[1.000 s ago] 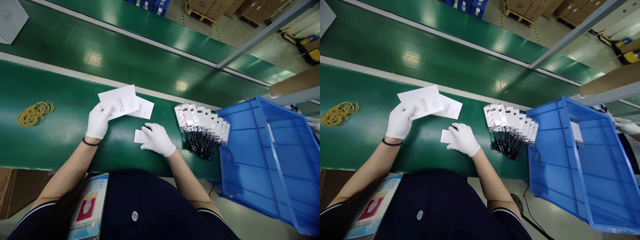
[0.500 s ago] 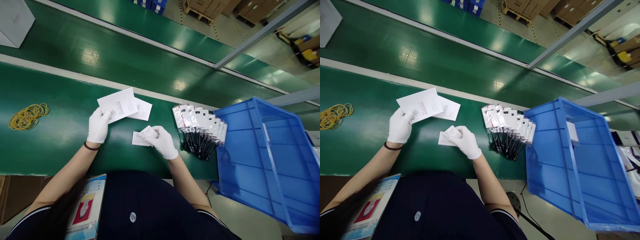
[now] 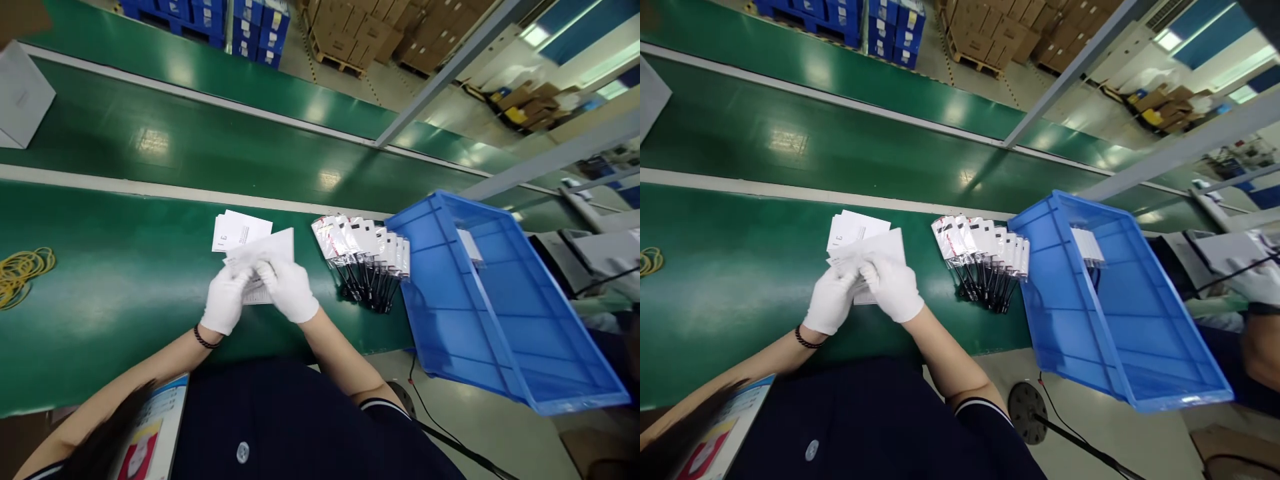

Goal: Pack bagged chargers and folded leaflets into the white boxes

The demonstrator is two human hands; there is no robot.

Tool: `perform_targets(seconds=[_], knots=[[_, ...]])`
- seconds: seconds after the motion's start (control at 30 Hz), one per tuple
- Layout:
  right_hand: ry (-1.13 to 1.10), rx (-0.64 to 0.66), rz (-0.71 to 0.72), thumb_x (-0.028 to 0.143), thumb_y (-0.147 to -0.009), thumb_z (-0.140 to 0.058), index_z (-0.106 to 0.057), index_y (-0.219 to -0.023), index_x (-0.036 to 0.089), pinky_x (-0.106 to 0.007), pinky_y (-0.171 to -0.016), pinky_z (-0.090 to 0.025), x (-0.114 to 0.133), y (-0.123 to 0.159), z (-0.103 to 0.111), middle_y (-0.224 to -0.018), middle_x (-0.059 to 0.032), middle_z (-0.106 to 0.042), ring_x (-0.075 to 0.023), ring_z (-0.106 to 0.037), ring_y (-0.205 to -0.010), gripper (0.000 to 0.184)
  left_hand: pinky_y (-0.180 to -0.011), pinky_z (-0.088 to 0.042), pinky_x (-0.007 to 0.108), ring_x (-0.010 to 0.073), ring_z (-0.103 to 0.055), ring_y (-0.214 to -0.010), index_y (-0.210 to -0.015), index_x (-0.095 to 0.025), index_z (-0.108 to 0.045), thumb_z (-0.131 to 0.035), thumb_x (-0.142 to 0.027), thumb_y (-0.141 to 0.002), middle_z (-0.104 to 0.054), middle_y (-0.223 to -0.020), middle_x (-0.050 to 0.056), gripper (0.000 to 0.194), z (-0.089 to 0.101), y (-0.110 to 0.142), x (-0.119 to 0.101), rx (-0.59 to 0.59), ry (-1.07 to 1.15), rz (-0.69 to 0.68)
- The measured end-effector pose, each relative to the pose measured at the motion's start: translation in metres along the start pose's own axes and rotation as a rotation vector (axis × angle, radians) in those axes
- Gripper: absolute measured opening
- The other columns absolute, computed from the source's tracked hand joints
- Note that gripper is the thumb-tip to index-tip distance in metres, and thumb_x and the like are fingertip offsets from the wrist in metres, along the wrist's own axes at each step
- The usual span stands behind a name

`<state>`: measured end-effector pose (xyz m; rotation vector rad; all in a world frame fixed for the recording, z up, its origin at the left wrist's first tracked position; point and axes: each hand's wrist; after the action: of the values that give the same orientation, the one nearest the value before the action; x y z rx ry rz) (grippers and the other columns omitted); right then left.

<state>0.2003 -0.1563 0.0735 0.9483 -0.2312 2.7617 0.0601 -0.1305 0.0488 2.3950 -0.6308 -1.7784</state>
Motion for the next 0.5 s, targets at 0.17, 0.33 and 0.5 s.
perform_targets(seconds=[0.17,0.33,0.5], knots=[[0.475,-0.272,-0.313,0.049,-0.082,-0.068,-0.054,-0.13,0.009,-0.048,-0.103,-0.036,-0.082,-0.037,0.064,-0.132,-0.0231,-0.054,-0.0366,-0.045,-0.126,0.065,-0.085,-0.061,0.046,0.0333,-0.064,-0.112,-0.108,-0.016,-0.067,-0.078,-0.033,-0.075,-0.061,-0.132,0.015,0.039,0.027,-0.018,-0.02,-0.13,0.142,-0.025],[0.568,-0.076,-0.526,0.037,-0.07,-0.078,-0.052,-0.13,0.009,-0.046,-0.093,-0.043,-0.131,-0.044,0.061,-0.128,-0.0244,-0.053,-0.038,-0.053,-0.115,0.071,-0.087,-0.061,0.044,0.0325,-0.06,-0.12,-0.112,-0.018,-0.066,-0.079,-0.028,-0.075,-0.06,-0.135,0.014,0.041,0.034,-0.02,-0.026,-0.122,0.192,-0.056],[0.055,-0.145,-0.493,0.029,-0.073,-0.07,-0.061,-0.116,0.012,-0.045,-0.091,-0.046,-0.122,-0.027,0.053,-0.112,-0.016,-0.064,-0.0319,-0.059,-0.1,0.047,-0.088,-0.061,0.042,0.0316,-0.06,-0.12,-0.111,-0.018,-0.069,-0.078,-0.027,-0.076,-0.062,-0.132,0.012,0.037,0.036,-0.017,-0.028,-0.119,0.098,-0.08]])
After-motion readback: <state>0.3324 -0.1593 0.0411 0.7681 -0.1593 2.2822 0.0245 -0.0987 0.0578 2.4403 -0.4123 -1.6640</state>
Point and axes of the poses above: each hand's wrist, its own y-axis away from the middle knuckle, its own z-axis out of the back of the hand, x = y × z
